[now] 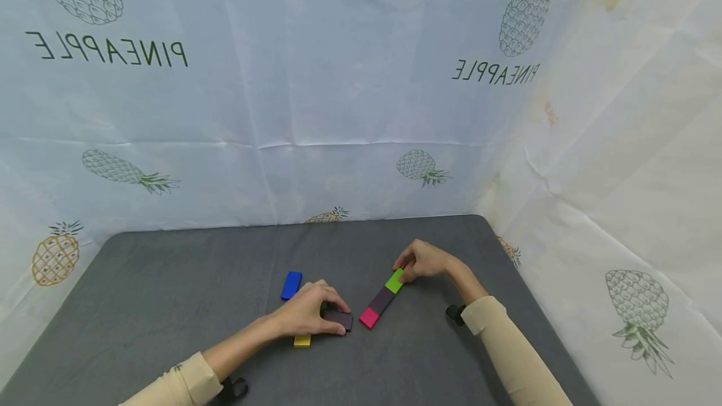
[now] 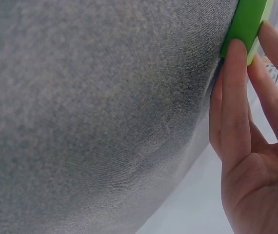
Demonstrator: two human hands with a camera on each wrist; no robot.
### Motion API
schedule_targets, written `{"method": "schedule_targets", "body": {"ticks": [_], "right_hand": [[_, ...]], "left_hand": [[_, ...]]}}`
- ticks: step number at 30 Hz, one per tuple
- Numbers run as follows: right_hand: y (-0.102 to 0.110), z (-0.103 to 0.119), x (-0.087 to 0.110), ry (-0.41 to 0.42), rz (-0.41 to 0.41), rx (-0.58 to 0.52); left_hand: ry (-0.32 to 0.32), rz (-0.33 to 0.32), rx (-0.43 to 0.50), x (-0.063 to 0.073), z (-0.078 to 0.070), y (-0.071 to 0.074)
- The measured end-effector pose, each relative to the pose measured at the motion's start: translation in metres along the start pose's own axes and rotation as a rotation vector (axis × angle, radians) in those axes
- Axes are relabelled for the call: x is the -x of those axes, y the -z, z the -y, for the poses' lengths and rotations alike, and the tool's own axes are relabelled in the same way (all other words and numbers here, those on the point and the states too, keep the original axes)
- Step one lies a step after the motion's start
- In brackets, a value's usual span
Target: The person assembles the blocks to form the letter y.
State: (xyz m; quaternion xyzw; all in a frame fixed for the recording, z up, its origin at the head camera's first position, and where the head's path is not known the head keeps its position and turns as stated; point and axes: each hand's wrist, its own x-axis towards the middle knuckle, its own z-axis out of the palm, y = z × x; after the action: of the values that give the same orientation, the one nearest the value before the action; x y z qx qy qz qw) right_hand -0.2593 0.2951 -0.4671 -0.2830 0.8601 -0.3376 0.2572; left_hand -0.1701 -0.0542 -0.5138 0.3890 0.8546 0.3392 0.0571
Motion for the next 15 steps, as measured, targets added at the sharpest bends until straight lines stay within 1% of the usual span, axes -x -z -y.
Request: {"method": "schedule_targets", "body": {"ticks": [10, 15], "right_hand": [[-0.0005, -0.002, 0.0001, 0.006, -0.003, -0.002], [-0.0006, -0.0018, 0.0, -0.004, -0.001, -0.009]], "left_hand": [[-0.04, 0.002, -0.055, -0.0019, -0.001, -0.0005], [-0.067, -0.004, -0.055, -0.0072, 0.0001, 0.0024]]}}
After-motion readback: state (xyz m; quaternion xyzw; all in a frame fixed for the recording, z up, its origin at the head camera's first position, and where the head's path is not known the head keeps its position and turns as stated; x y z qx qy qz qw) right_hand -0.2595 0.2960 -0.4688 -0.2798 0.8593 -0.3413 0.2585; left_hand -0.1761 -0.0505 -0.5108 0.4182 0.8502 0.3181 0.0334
